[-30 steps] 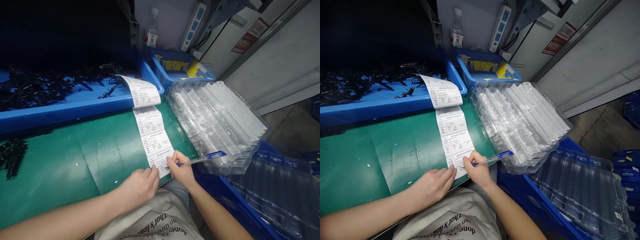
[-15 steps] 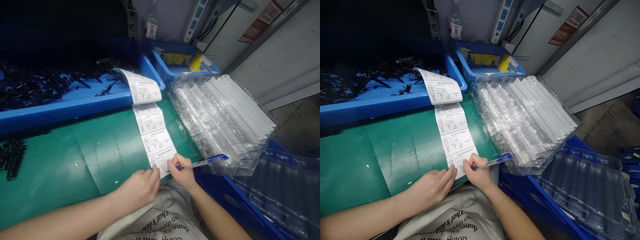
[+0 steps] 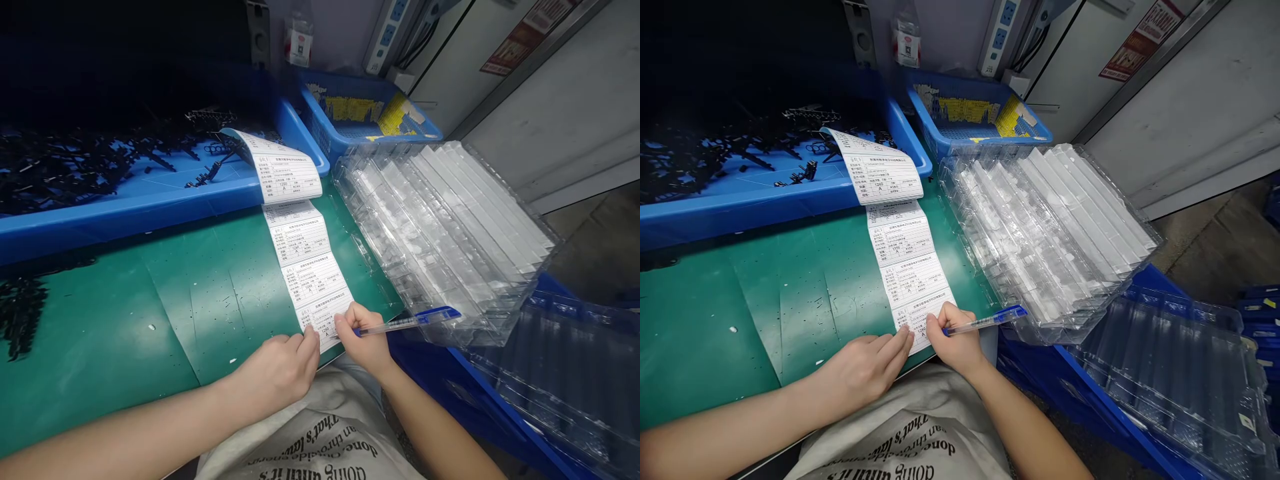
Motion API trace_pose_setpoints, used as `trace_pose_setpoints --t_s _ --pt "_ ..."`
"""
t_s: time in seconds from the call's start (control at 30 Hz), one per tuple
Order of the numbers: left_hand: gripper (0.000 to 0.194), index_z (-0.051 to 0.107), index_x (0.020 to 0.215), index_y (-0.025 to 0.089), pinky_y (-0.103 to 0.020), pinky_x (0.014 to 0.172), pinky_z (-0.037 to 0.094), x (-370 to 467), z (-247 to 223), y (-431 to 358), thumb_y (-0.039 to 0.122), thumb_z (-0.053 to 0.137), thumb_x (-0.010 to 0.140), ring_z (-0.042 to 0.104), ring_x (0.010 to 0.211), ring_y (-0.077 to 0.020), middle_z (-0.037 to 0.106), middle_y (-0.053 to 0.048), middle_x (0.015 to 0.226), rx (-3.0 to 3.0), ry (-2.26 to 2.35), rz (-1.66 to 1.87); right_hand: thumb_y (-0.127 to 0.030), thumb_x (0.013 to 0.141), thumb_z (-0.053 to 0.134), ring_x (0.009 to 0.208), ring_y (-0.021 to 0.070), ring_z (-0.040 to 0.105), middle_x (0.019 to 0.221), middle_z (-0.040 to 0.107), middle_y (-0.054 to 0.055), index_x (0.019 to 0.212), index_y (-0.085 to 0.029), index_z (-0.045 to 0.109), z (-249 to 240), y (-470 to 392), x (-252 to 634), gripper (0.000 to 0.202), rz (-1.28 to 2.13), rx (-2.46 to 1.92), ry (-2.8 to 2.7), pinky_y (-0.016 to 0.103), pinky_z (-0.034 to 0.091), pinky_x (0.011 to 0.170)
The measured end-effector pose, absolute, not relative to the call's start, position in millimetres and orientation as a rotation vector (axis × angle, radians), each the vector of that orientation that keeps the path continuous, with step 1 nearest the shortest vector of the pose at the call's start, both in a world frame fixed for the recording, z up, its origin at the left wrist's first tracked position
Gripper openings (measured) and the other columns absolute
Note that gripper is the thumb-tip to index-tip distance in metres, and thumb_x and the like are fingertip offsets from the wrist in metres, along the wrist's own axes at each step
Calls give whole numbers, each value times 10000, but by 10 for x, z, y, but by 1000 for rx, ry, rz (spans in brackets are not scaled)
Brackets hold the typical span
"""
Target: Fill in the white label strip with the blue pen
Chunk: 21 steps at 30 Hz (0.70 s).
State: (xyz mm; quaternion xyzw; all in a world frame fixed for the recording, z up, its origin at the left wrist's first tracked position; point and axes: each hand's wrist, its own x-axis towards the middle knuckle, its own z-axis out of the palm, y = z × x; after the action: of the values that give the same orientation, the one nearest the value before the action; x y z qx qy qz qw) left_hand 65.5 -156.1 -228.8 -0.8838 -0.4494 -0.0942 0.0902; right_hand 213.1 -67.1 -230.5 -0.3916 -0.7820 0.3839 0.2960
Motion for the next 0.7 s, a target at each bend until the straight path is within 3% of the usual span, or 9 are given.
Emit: trace_pose_setpoints --t_s 0.7 --pt "256 537 853 -3 -255 356 410 660 -2260 -1545 -33 318 722 506 444 -148 607 -198 812 -2584 -1335 -397 -193 767 424 375 68 248 438 227 -78 526 -206 235 -2320 -688 2106 307 905 -1001 -2185 213 226 391"
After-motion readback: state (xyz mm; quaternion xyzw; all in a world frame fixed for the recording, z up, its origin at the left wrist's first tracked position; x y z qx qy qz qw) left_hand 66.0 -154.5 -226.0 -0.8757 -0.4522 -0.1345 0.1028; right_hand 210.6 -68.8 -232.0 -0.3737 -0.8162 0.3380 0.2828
